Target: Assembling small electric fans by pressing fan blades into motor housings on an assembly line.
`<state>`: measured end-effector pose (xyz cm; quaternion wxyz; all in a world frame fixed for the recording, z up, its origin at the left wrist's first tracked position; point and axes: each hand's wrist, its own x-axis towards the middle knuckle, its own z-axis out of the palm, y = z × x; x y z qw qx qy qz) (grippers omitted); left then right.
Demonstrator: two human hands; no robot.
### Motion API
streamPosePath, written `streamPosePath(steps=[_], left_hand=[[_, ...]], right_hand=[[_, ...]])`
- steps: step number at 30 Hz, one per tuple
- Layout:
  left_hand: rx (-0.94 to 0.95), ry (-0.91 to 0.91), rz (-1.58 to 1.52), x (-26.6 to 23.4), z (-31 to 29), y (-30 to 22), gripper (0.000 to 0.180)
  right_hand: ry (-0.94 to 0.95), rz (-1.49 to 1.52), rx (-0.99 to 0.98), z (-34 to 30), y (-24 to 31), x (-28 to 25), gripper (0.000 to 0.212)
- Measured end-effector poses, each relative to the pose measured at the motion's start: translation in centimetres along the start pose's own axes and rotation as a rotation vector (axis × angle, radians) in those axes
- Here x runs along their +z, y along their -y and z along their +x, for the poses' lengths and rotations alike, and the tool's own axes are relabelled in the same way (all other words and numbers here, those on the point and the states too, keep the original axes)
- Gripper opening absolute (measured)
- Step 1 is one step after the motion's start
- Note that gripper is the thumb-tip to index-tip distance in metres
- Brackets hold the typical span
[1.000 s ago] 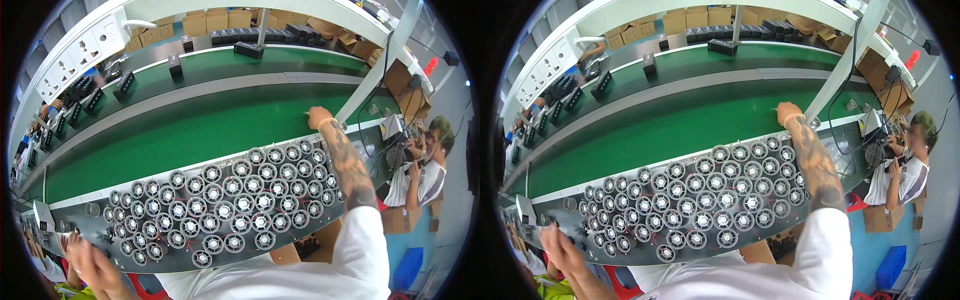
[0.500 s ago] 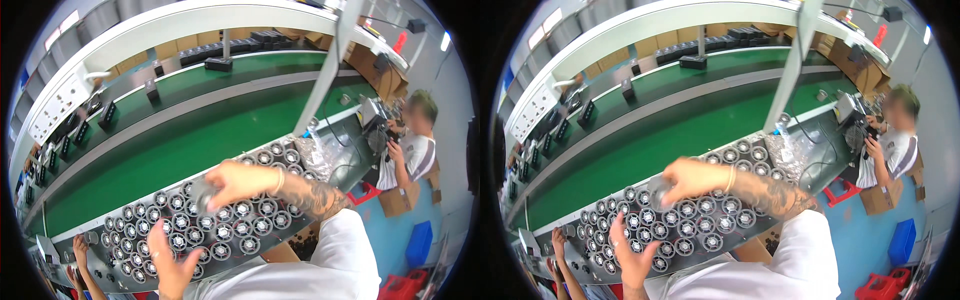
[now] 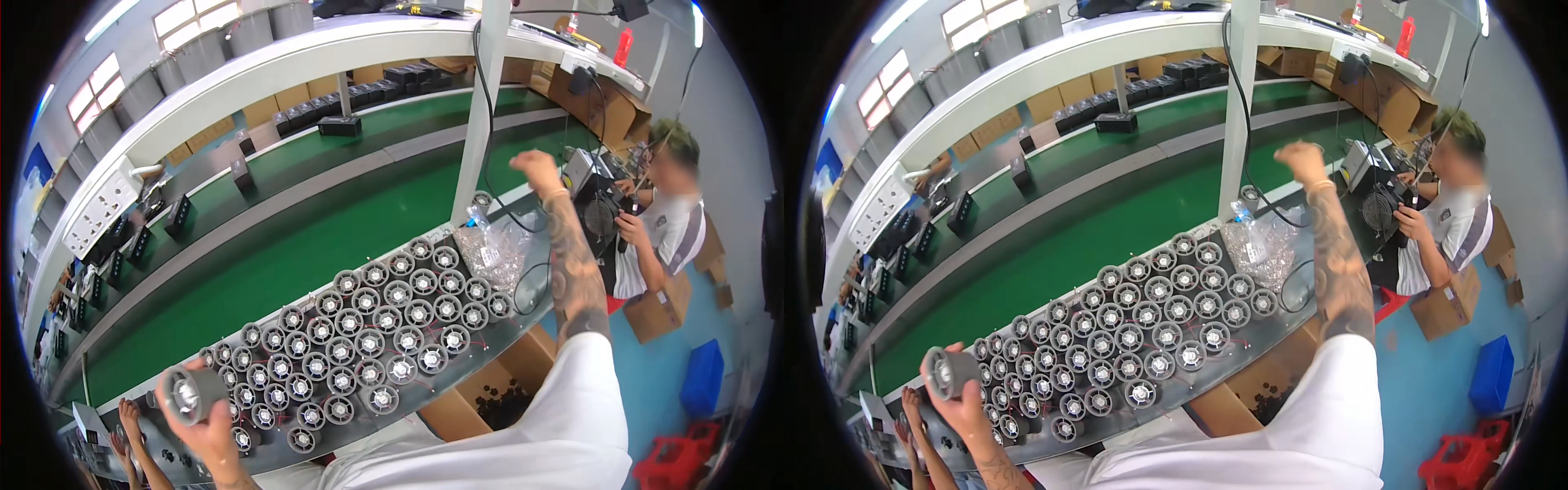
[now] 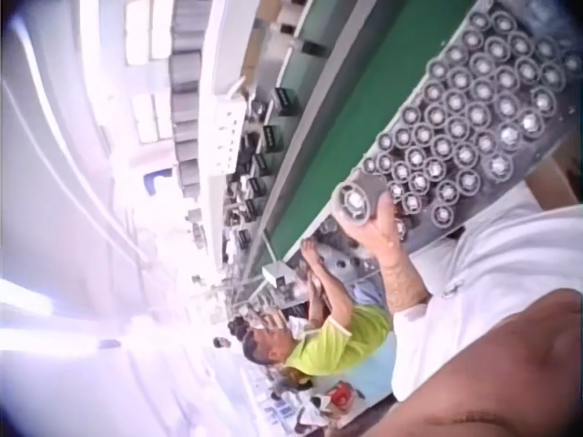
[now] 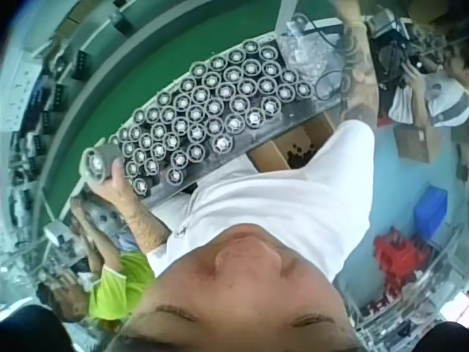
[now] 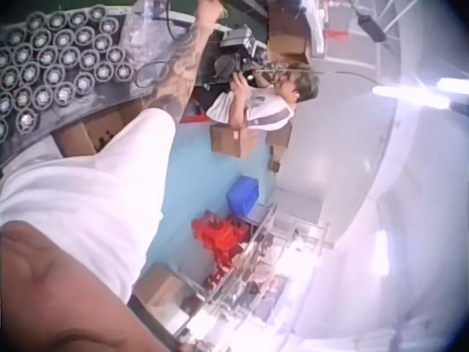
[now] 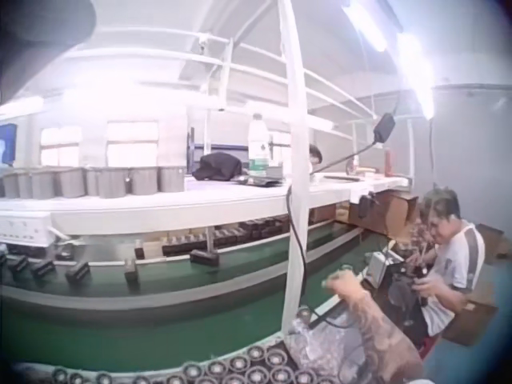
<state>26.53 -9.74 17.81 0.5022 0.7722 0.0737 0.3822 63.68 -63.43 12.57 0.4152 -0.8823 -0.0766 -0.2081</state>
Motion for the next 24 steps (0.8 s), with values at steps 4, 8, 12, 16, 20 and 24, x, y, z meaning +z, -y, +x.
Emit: streamPosePath(steps=[4, 8, 12, 16, 20, 24], left_hand=[[0.092, -0.01, 0.188, -5.9, -3.1, 1.4, 0.081], [0.169, -0.034, 0.436, -8.9, -9.9, -1.3, 0.061], [-0.031, -0.125, 0.402, -11.9, -13.9, -0.4, 0.064], [-0.176, -0.14, 0.325, -10.2, -11.8, -2.6, 0.073], [-0.111, -0.164, 0.226, -8.1, -7.6, -3.1, 0.075], [-0.007, -0.351, 0.227, -14.6, -4.1, 4.6, 0.066]], right_hand=[[0.467, -0.394, 0.339, 2.3, -5.2, 8.7, 0.073], [0.481, -0.478, 0.259, 1.6, -6.5, 12.6, 0.054], [0.128, -0.305, 0.231, 3.3, -7.1, 9.4, 0.05], [-0.169, 0.293, 0.369, 1.5, 4.3, 1.5, 0.034], [0.252, 1.435, 0.185, -3.6, 11.5, -1.5, 0.035], [0.062, 1.09, -0.017, -9.6, 22.6, -3.7, 0.056]])
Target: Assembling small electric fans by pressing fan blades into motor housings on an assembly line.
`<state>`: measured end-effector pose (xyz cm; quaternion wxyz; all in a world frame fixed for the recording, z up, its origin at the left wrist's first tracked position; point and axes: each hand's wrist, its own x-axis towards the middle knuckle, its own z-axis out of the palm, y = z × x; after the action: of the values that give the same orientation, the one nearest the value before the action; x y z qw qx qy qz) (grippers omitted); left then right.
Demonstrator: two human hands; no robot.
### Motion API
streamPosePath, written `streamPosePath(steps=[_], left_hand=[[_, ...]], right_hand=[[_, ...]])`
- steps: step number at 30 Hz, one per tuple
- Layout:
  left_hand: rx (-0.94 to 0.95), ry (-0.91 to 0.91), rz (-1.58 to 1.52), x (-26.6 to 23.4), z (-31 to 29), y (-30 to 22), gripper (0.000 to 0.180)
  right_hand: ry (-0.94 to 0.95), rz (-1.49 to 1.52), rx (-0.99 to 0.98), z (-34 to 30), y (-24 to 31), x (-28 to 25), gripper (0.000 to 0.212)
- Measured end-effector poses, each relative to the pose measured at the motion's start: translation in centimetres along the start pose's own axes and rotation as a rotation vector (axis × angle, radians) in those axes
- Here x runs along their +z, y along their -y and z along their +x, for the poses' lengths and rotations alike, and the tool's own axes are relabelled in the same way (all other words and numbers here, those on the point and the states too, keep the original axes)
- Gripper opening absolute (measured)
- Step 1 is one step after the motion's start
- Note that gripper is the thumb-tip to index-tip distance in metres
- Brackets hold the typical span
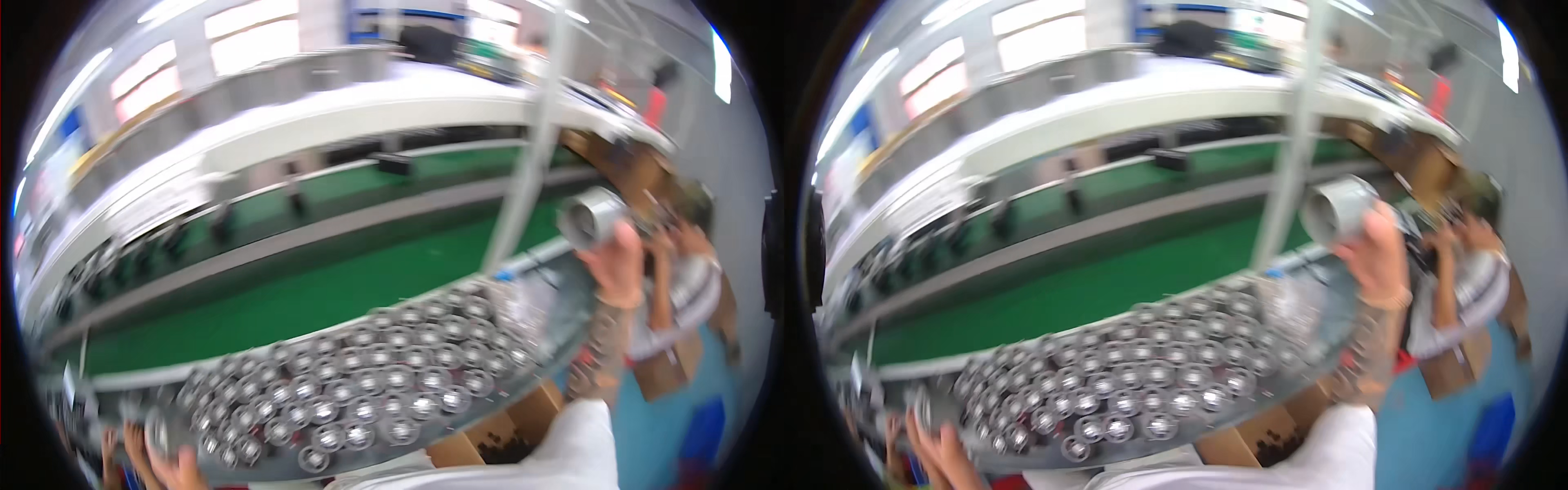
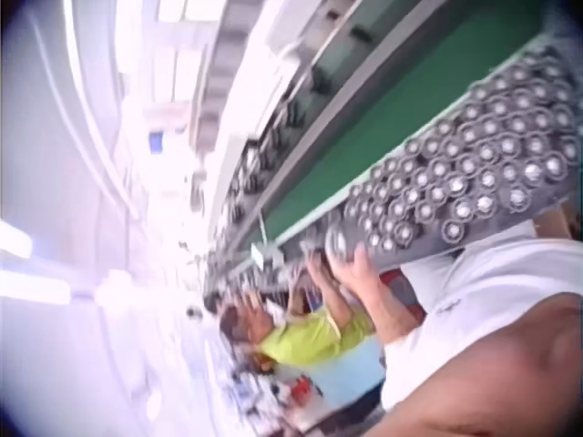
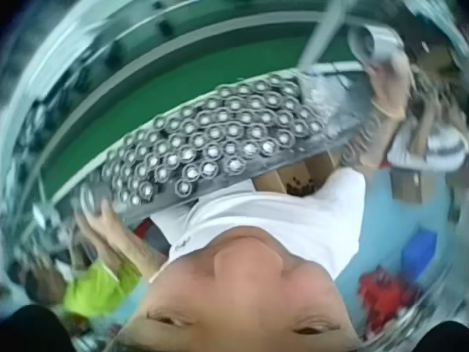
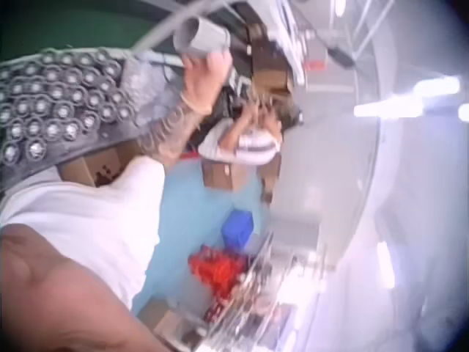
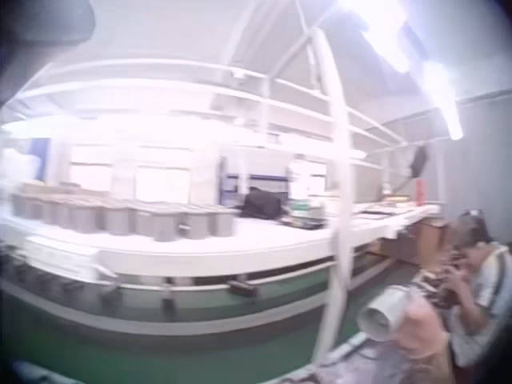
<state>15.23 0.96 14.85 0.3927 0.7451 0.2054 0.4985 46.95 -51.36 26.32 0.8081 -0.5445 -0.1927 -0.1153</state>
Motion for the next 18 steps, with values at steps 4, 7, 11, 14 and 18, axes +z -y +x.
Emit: streamPosePath(steps=[4, 7, 11, 14, 18], left_hand=[[0.144, 0.083, -0.24, 6.9, 9.7, -8.6, 0.057], [0.255, 0.045, -0.29, 8.1, 16.8, -10.9, 0.057], [0.349, -0.062, -0.098, 9.1, 26.3, -9.5, 0.064], [0.292, -0.137, 0.064, 9.7, 28.8, -8.9, 0.071], [0.29, -0.124, 0.184, 9.7, 31.6, -6.9, 0.066]], right_hand=[[0.376, -0.751, -0.336, 2.3, 3.1, 9.1, 0.055], [0.258, -1.145, -0.636, 6.5, 2.5, 18.4, 0.047], [0.182, -1.489, -0.52, 14.5, 3.2, 21.2, 0.043], [0.226, -1.552, -0.361, 18.1, 2.9, 21.3, 0.047], [0.237, -1.44, -0.245, 20.7, 1.2, 21.6, 0.04]])
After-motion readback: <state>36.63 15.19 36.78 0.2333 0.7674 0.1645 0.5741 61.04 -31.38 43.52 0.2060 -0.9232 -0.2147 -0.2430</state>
